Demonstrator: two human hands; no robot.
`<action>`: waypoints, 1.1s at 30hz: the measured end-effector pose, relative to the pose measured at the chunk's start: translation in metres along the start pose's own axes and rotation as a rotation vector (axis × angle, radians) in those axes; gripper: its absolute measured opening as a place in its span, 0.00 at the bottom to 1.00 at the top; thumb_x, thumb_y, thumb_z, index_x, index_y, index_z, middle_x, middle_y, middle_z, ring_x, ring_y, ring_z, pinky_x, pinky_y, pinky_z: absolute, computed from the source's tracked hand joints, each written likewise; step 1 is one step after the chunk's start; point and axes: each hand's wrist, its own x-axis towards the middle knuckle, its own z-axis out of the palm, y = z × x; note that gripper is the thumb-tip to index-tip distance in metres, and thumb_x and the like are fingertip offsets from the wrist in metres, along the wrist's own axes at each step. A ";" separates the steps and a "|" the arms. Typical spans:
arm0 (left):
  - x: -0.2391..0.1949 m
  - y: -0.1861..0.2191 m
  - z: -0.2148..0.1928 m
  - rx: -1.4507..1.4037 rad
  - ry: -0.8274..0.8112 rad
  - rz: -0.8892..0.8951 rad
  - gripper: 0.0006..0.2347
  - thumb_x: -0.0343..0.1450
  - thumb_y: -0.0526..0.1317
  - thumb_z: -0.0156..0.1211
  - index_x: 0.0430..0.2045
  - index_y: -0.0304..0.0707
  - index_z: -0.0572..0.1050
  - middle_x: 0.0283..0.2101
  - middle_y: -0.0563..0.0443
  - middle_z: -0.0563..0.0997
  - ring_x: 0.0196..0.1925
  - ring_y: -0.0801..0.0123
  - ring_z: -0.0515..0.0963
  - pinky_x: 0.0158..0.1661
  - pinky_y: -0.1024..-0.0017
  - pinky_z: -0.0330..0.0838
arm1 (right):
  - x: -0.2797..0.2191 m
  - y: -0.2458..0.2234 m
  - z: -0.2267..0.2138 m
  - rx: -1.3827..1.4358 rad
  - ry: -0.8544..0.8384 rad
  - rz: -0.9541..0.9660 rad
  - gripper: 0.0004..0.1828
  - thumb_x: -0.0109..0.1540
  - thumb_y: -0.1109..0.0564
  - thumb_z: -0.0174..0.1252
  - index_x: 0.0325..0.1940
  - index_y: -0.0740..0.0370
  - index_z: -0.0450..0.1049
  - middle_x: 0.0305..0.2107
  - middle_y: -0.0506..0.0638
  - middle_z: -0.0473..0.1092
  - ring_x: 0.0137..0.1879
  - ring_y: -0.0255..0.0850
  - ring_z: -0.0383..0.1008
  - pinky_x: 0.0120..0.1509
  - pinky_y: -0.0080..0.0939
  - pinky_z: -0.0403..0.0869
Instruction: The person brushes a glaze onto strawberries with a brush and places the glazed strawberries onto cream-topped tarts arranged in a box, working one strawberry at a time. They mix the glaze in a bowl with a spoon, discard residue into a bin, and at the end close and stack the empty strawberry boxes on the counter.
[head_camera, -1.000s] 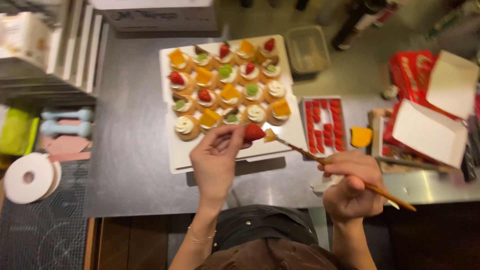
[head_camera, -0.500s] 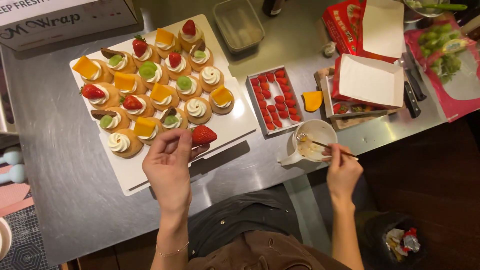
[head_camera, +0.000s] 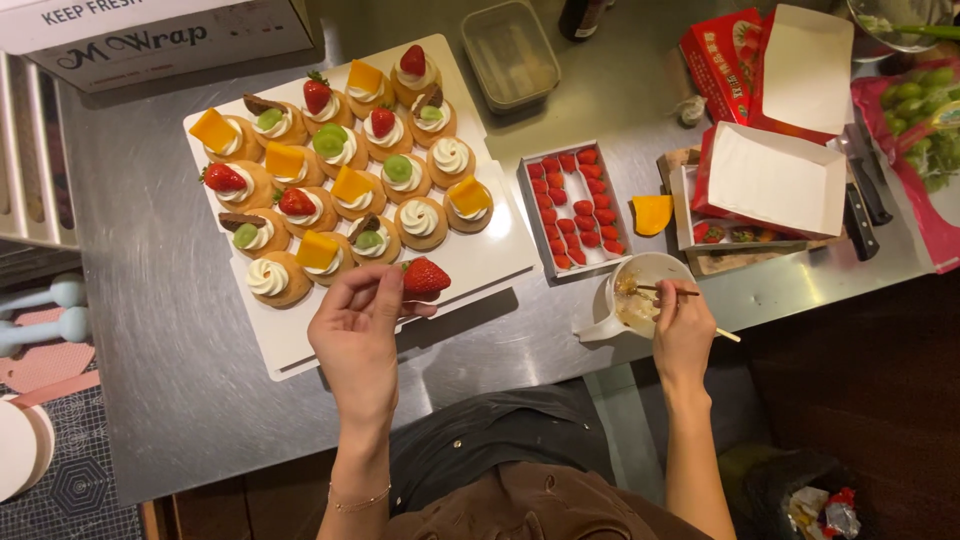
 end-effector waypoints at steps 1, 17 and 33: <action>0.001 0.000 0.001 0.010 -0.006 0.003 0.06 0.76 0.31 0.57 0.41 0.22 0.74 0.38 0.39 0.84 0.36 0.64 0.85 0.37 0.68 0.84 | 0.002 0.002 0.002 -0.034 -0.010 -0.019 0.12 0.74 0.59 0.50 0.46 0.72 0.75 0.36 0.59 0.75 0.37 0.46 0.78 0.42 0.43 0.76; 0.003 0.008 0.008 -0.002 0.000 0.023 0.06 0.74 0.30 0.61 0.40 0.22 0.77 0.38 0.42 0.84 0.38 0.70 0.85 0.41 0.74 0.84 | 0.025 -0.016 -0.047 0.490 0.303 -0.048 0.26 0.83 0.46 0.36 0.41 0.68 0.66 0.29 0.53 0.68 0.33 0.38 0.72 0.35 0.34 0.72; 0.002 0.029 -0.003 0.131 0.148 0.147 0.06 0.73 0.32 0.63 0.38 0.23 0.79 0.36 0.46 0.85 0.37 0.74 0.86 0.40 0.79 0.81 | 0.035 -0.233 -0.002 0.830 -0.022 -0.591 0.25 0.82 0.44 0.40 0.44 0.69 0.62 0.29 0.57 0.67 0.25 0.39 0.68 0.28 0.35 0.68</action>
